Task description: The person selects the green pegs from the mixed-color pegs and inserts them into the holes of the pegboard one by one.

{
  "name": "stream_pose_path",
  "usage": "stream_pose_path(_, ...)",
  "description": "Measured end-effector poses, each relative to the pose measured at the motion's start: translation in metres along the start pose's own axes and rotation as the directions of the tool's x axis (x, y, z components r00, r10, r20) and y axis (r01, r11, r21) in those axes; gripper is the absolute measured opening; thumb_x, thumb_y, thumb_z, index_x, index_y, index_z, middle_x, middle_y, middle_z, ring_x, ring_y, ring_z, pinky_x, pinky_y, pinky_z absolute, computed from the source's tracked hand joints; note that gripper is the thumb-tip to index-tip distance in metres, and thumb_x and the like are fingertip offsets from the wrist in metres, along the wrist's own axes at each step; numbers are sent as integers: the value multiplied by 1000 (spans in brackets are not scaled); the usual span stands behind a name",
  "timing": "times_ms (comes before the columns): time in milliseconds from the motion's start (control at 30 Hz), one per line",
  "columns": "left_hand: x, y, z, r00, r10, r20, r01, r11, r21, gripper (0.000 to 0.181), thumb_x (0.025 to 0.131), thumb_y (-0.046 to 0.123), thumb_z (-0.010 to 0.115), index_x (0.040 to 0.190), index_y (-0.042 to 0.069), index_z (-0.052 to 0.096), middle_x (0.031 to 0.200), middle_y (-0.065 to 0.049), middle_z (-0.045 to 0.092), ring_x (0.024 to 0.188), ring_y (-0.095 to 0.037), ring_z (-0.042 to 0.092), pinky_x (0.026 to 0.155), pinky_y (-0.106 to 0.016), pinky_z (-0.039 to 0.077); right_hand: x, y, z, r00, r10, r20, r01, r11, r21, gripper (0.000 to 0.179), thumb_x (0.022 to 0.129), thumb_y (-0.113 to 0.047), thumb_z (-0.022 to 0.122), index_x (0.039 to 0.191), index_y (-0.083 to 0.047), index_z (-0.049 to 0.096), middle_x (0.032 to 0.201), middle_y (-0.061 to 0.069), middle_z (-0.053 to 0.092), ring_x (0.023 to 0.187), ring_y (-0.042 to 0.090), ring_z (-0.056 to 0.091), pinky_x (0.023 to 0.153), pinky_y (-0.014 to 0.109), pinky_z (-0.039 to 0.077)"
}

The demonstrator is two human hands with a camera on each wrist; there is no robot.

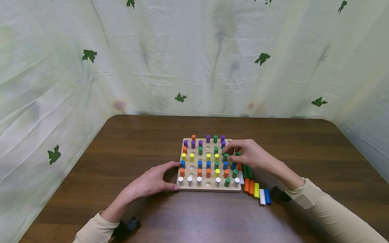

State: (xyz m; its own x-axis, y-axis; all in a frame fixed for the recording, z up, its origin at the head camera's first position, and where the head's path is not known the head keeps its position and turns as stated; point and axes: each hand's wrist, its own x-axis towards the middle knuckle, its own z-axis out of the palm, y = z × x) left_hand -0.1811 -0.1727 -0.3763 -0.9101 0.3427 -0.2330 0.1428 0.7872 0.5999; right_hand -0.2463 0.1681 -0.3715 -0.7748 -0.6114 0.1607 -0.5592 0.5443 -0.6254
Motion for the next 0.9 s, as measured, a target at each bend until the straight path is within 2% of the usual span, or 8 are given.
stream_pose_path(500, 1, -1, 0, 1000, 4, -11, -4, 1000, 15, 69, 79, 34, 83, 140, 24, 53, 142, -7, 52, 130, -32, 45, 103, -57, 36, 2, 0, -1, 999, 1, 33, 1, 998, -70, 19, 88, -13, 76, 105, -20, 73, 101, -10, 68, 93, 16, 59, 85, 41, 51)
stream_pose_path(767, 1, -2, 1, 1000, 6, -9, -6, 1000, 14, 69, 79, 34, 83, 140, 24, 53, 142, -7, 51, 131, -32, 45, 104, -57, 35, 2, -1, 0, 1000, 22, 13, -21, 997, -72, 19, 87, -13, 76, 106, -17, 72, 93, -11, 66, 89, 12, 59, 83, 40, 51)
stream_pose_path(900, 1, -2, 1, 1000, 2, -8, -2, 1000, 10, 69, 79, 34, 83, 140, 24, 53, 142, -7, 51, 131, -32, 45, 103, -58, 35, 0, -3, -3, 999, 43, -12, -43, 997, -64, 21, 87, -15, 77, 107, -15, 72, 96, -9, 67, 89, 12, 59, 83, 39, 53)
